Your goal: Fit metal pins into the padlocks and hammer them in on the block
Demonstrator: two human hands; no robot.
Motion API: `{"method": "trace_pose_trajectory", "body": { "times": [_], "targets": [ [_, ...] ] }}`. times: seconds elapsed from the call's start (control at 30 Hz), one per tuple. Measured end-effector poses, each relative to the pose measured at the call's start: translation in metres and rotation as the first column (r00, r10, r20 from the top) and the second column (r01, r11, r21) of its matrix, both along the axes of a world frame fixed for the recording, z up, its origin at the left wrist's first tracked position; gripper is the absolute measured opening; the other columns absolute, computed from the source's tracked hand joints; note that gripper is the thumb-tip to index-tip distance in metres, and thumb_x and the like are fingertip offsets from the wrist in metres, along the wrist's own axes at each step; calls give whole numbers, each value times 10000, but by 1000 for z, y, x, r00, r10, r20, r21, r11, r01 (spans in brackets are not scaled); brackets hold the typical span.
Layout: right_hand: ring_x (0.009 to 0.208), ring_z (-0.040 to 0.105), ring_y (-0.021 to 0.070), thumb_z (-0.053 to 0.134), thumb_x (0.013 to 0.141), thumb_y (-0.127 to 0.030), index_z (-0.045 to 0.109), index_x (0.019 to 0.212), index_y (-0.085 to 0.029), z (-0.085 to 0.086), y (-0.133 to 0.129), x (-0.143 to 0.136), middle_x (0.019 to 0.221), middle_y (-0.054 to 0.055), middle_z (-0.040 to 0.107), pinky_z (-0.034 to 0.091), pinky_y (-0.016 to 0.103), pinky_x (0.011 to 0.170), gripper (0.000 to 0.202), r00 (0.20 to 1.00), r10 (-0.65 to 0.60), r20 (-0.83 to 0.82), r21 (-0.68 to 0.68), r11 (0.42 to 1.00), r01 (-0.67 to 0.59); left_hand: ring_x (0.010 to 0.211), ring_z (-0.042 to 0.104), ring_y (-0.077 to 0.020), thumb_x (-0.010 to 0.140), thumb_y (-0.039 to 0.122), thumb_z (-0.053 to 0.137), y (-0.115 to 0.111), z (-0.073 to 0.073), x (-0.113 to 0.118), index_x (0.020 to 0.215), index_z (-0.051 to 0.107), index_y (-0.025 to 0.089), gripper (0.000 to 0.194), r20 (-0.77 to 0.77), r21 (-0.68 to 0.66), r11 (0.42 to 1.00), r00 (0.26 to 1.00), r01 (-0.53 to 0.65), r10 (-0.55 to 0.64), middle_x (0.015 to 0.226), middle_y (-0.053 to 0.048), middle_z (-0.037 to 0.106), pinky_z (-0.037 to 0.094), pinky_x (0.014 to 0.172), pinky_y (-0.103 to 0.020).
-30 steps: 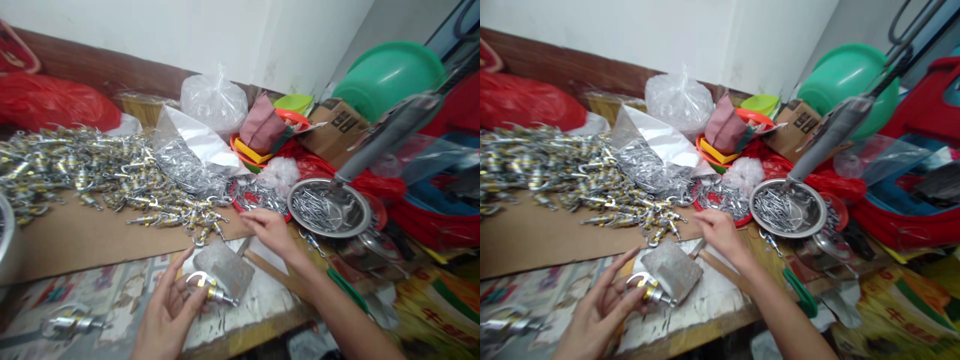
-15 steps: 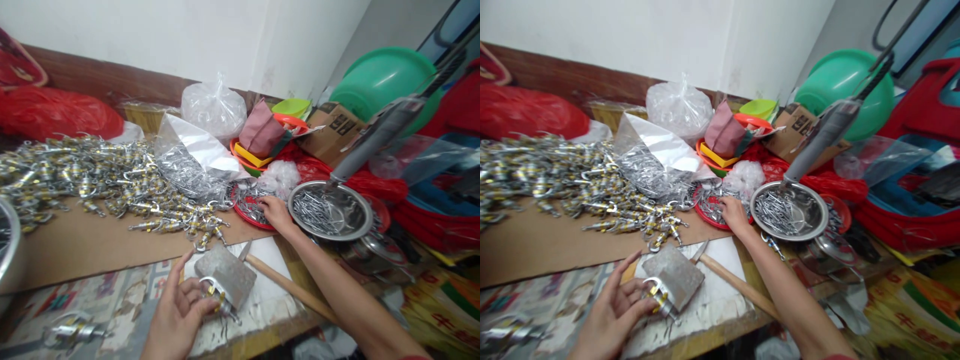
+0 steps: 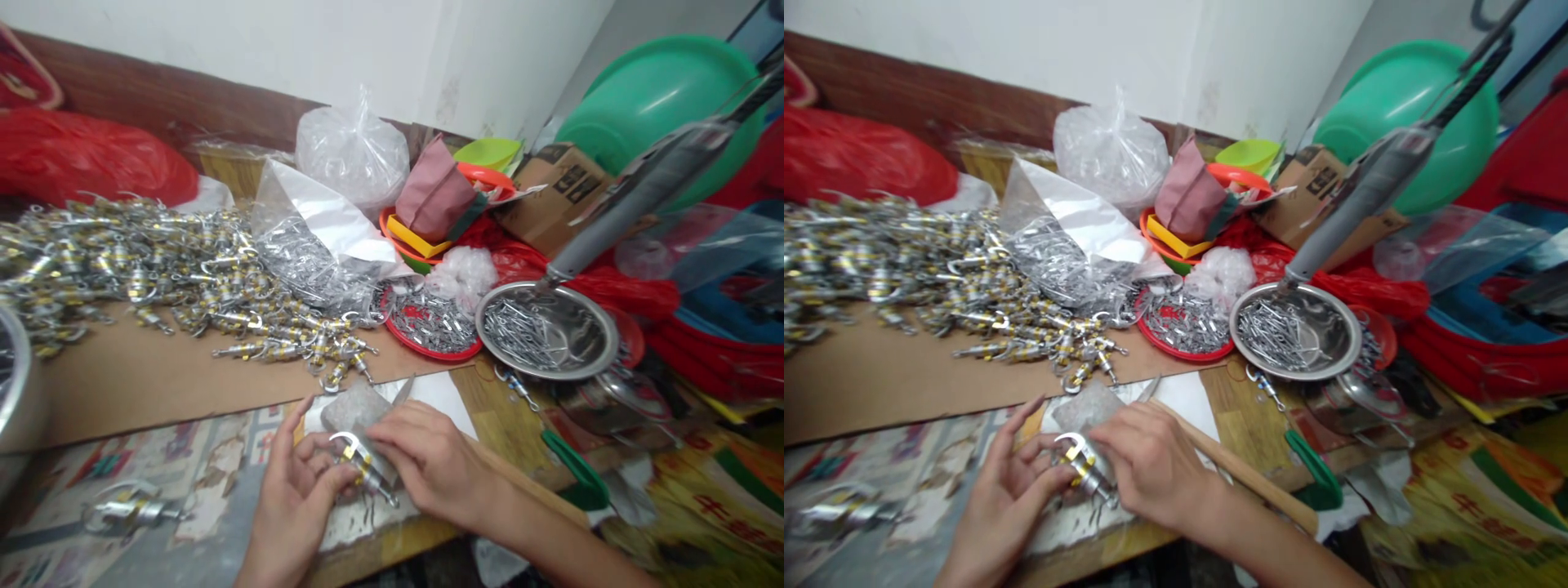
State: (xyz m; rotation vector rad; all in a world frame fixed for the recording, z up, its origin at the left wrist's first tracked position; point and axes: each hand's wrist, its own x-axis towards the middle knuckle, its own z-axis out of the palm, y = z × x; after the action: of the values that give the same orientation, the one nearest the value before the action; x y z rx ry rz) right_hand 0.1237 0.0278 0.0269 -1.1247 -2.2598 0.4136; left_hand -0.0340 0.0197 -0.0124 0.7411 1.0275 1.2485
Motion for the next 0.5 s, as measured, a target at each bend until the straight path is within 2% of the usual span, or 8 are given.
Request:
{"method": "trace_pose_trajectory", "body": {
  "times": [0.2, 0.3, 0.5],
  "targets": [
    [674, 562, 109, 557, 795, -199, 651, 798, -185, 11, 14, -3, 705, -5, 628, 405, 197, 637, 94, 994, 66, 84, -189, 981, -49, 552, 576, -130, 601, 146, 681, 0, 1, 0, 1240, 292, 259, 757, -19, 11, 1000, 1000, 9, -9, 690, 30, 575, 493, 470, -229],
    [649, 558, 98, 581, 783, -223, 675, 795, -179, 6, 20, -8, 689, -6, 627, 396, 181, 606, 105, 994, 89, 61, -185, 980, -76, 569, 585, -136, 614, 156, 678, 0, -1, -2, 1259, 264, 261, 774, -22, 12, 999, 999, 31, -30, 712, 24, 581, 501, 489, -244],
    [626, 560, 105, 618, 746, -263, 712, 821, -188, -6, 19, -16, 692, 19, 621, 415, 187, 568, 141, 999, -43, 4, -139, 989, 43, 588, 579, -125, 631, 158, 677, 0, -1, -5, 1262, 244, 273, 774, -18, 20, 998, 998, 67, -66, 743, 26, 577, 502, 507, -234]
  ]
}}
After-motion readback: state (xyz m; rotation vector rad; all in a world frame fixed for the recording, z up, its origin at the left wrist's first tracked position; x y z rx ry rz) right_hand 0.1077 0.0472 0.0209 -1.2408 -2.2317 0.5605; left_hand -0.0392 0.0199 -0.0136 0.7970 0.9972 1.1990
